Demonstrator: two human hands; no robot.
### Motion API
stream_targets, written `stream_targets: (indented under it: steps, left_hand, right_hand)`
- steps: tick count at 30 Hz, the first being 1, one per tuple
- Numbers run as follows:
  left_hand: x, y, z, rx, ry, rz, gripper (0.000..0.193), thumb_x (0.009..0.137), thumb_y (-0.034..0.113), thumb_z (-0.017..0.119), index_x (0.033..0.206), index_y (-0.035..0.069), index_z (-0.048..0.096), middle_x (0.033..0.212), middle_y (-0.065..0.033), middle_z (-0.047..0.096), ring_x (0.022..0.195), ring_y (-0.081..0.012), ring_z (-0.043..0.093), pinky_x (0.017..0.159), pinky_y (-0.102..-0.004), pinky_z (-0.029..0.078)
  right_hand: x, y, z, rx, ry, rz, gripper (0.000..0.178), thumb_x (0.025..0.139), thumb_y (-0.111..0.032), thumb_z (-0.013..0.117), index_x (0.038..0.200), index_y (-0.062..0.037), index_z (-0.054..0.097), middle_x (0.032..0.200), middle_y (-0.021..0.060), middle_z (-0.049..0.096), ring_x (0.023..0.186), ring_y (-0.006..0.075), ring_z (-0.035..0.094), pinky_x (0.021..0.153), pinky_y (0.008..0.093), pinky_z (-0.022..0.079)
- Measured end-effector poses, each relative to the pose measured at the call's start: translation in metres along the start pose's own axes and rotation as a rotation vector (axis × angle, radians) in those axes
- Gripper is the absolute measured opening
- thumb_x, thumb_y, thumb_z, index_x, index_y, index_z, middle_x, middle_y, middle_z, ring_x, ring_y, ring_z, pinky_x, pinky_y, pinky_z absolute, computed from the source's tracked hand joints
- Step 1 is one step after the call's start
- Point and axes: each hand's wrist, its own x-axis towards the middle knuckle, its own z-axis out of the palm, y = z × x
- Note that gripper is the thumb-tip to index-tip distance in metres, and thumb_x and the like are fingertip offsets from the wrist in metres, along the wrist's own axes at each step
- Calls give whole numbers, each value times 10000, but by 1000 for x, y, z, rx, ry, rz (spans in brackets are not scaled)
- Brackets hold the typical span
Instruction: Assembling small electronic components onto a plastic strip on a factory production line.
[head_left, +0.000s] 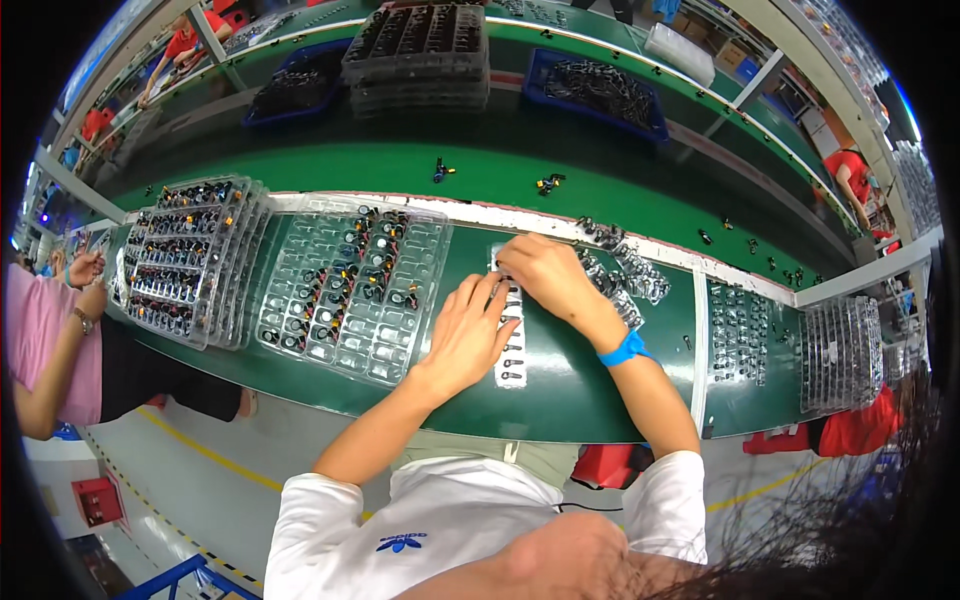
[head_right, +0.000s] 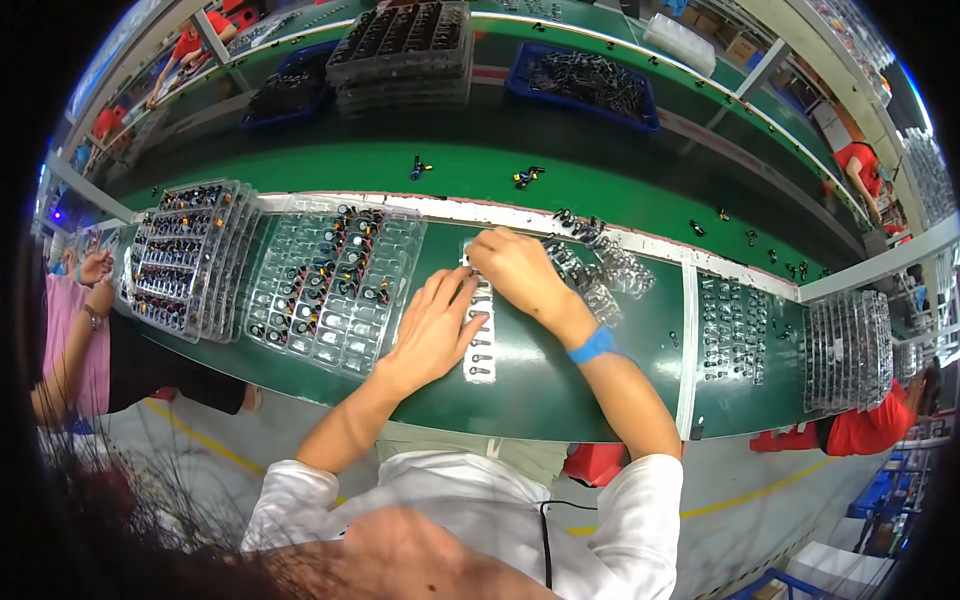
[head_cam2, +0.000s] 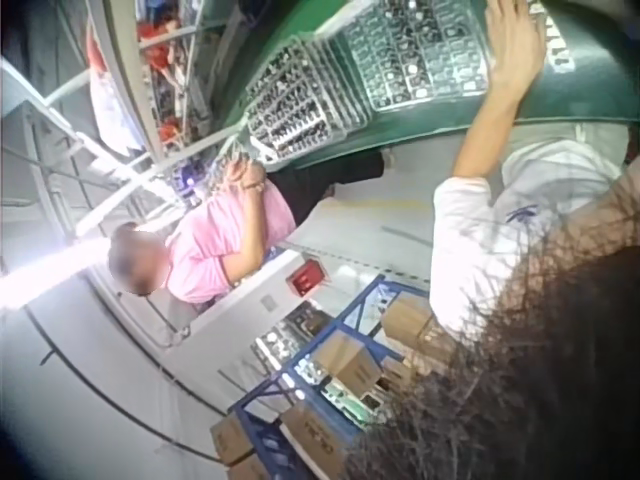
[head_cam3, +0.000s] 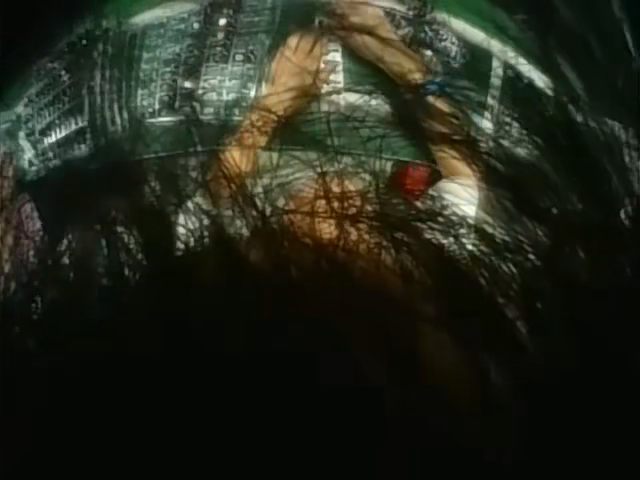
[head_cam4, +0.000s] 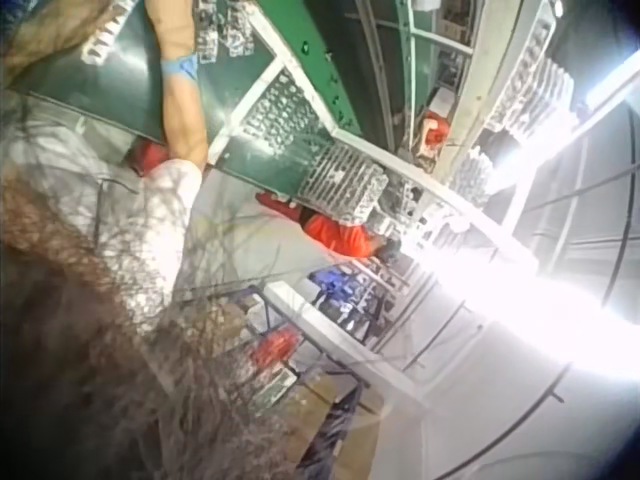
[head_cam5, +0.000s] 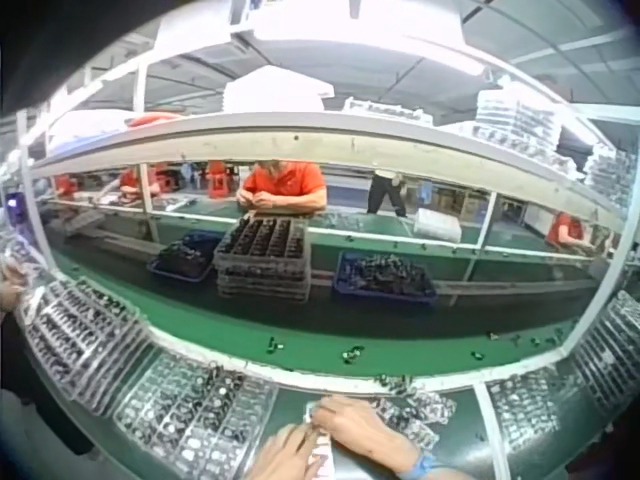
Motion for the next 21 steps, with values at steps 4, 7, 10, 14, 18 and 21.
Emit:
stream_targets:
  steps: [4,7,10,14,18,21]
  left_hand:
    - [-1,0,-2,58,-59,5,557,941,267,710,1375,-45,554,1397,-192,527,1302,-374,484,1071,-464,428]
    - [-1,0,0,87,-61,16,574,945,277,708,1390,-45,541,1409,-195,524,1304,-375,482,1075,-469,423]
    - [3,5,0,113,-60,31,579,954,286,704,1394,-50,534,1418,-205,516,1301,-379,484,1070,-472,426]
    - [1,10,-14,41,-72,-49,538,971,257,689,1391,-46,541,1465,-220,482,1317,-395,496,1085,-470,447]
    - [6,-8,-55,19,48,97,303,954,77,651,1244,-10,662,1326,-196,631,1244,-405,578,1062,-464,485]
    - [18,-61,-92,105,82,51,225,932,16,643,1142,-4,719,1078,-192,717,1017,-402,664,903,-462,539]
  right_hand:
    - [5,-7,9,-178,-47,-80,127,786,-117,675,882,-41,709,898,95,641,885,264,668,726,384,581]
    - [9,-5,10,-230,-76,-96,107,786,-126,674,831,-36,712,880,107,640,883,268,672,716,389,579]
    - [5,7,9,-8,0,63,101,793,-110,685,855,-36,719,899,109,671,882,304,676,714,426,564]
    - [-8,-6,-5,156,327,95,80,868,-59,703,937,-17,700,915,114,663,804,316,652,702,417,550]
    - [-36,-28,-30,371,384,231,81,950,-4,671,1022,7,705,920,126,634,756,266,646,644,325,517]
    - [-53,-31,-36,456,385,301,99,950,11,682,1044,26,706,882,105,665,741,207,665,650,295,527]
